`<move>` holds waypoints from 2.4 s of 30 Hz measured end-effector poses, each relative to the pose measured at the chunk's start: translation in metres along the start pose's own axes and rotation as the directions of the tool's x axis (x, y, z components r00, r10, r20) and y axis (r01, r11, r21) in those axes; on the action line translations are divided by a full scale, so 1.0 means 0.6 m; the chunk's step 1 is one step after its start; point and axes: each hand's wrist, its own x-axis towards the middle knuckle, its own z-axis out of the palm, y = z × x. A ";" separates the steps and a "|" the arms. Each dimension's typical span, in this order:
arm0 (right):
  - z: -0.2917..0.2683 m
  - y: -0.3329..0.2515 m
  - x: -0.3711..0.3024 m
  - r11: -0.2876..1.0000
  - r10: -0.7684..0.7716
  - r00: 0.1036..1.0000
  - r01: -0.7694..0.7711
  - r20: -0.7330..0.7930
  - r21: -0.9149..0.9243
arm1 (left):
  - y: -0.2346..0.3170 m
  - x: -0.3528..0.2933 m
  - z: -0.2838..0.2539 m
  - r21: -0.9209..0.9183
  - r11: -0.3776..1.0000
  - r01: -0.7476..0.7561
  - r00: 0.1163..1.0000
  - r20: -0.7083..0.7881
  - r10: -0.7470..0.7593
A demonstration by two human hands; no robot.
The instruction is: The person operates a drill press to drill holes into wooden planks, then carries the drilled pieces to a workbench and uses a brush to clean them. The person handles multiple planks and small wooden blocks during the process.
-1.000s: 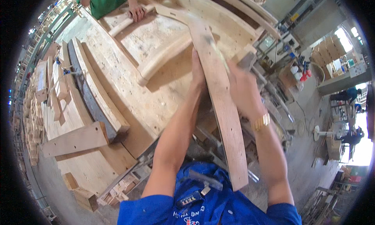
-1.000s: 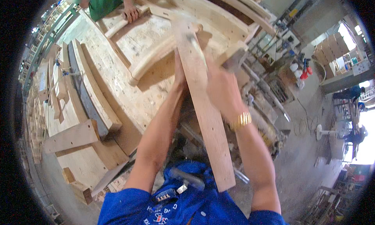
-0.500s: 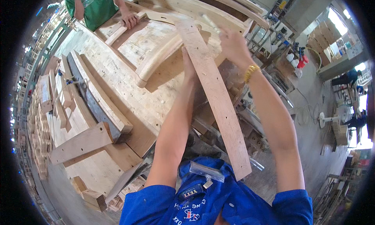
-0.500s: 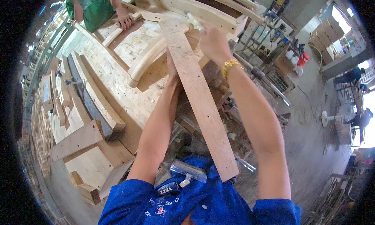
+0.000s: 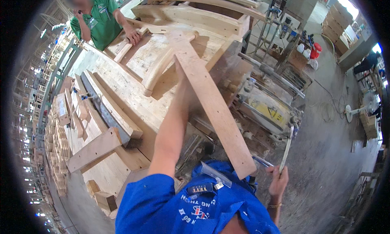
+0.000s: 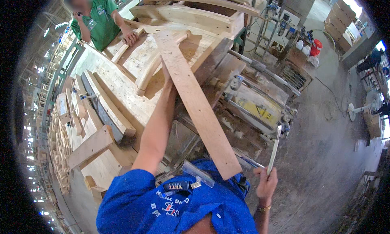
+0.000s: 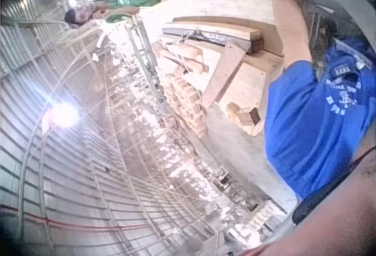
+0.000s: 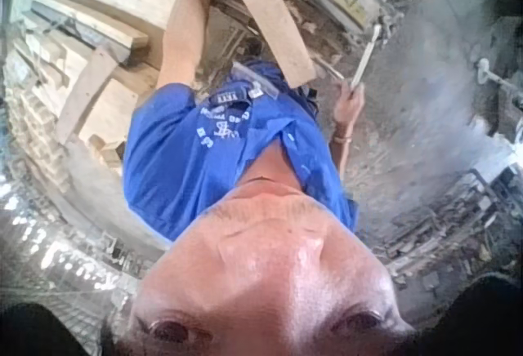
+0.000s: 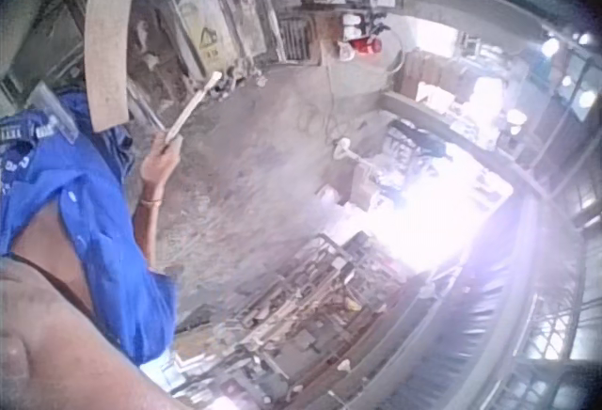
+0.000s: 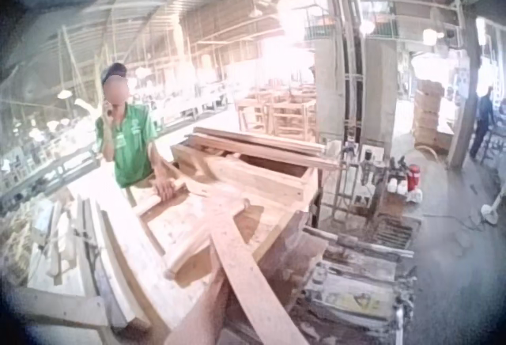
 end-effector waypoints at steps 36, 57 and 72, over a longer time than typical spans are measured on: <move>0.086 0.008 -0.127 0.921 -0.244 0.944 0.298 -0.223 0.252 | -0.002 -0.388 0.114 0.613 -0.301 -0.731 0.628 0.776 0.055; 0.001 0.046 0.015 0.750 -0.474 0.874 0.334 0.111 0.571 | 0.319 -0.651 0.052 0.935 0.339 0.107 0.631 -0.327 0.703; 0.096 -0.045 0.055 0.637 -0.144 0.923 -0.191 0.358 0.747 | 0.246 -0.593 0.041 0.836 -0.543 -0.087 0.839 0.355 0.412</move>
